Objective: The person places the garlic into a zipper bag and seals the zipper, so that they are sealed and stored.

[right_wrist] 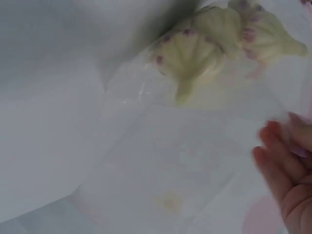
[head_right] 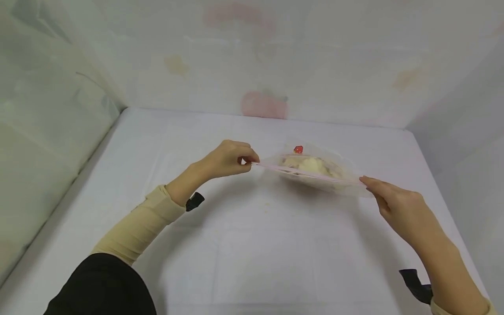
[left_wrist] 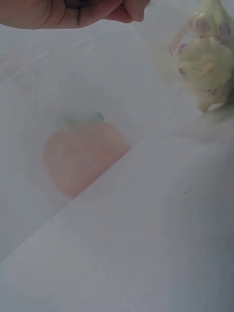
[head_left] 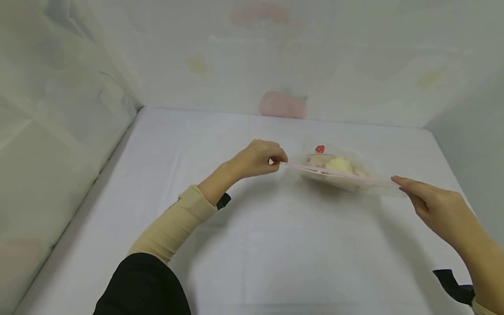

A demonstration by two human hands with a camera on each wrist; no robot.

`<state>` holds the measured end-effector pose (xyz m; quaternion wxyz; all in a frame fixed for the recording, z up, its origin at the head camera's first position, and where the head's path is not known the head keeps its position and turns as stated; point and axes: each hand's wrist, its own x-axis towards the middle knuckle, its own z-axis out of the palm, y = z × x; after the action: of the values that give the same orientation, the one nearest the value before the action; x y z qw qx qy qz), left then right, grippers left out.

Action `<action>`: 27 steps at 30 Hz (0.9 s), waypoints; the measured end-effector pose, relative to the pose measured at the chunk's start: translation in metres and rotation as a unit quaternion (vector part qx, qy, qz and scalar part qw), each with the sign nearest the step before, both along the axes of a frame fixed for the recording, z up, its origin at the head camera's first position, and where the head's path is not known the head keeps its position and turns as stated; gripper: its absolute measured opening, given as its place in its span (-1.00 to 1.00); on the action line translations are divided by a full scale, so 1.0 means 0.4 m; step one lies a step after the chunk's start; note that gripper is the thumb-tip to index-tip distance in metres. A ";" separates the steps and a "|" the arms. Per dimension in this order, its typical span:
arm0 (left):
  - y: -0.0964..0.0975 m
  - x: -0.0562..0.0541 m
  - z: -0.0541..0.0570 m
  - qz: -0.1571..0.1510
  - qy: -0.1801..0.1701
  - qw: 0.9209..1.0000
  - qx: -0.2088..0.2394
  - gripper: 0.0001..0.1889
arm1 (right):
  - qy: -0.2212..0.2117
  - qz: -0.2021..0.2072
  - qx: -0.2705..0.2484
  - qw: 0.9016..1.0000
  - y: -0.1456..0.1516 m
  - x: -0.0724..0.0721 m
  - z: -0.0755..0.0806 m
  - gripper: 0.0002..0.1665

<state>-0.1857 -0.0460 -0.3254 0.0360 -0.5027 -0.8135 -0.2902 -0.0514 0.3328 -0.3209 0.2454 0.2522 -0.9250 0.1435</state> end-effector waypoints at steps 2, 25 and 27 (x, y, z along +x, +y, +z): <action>0.002 0.006 0.000 0.004 -0.015 1.000 -0.004 -0.76 | -0.052 -0.022 0.019 0.998 -0.008 0.003 0.012 -0.72; 0.006 0.042 -0.031 0.055 -0.022 0.996 0.062 -0.93 | -0.009 0.062 0.007 0.998 -0.476 -0.134 0.003 -0.86; 0.007 0.045 -0.033 0.053 -0.023 0.997 0.053 -0.92 | 0.002 0.063 0.012 0.998 -0.481 -0.137 -0.011 -0.86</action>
<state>-0.1677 -0.0430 -0.3384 0.0595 -0.4495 -0.8230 -0.3420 -0.1061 0.1404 -0.3253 0.2350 0.3132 -0.9084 0.1467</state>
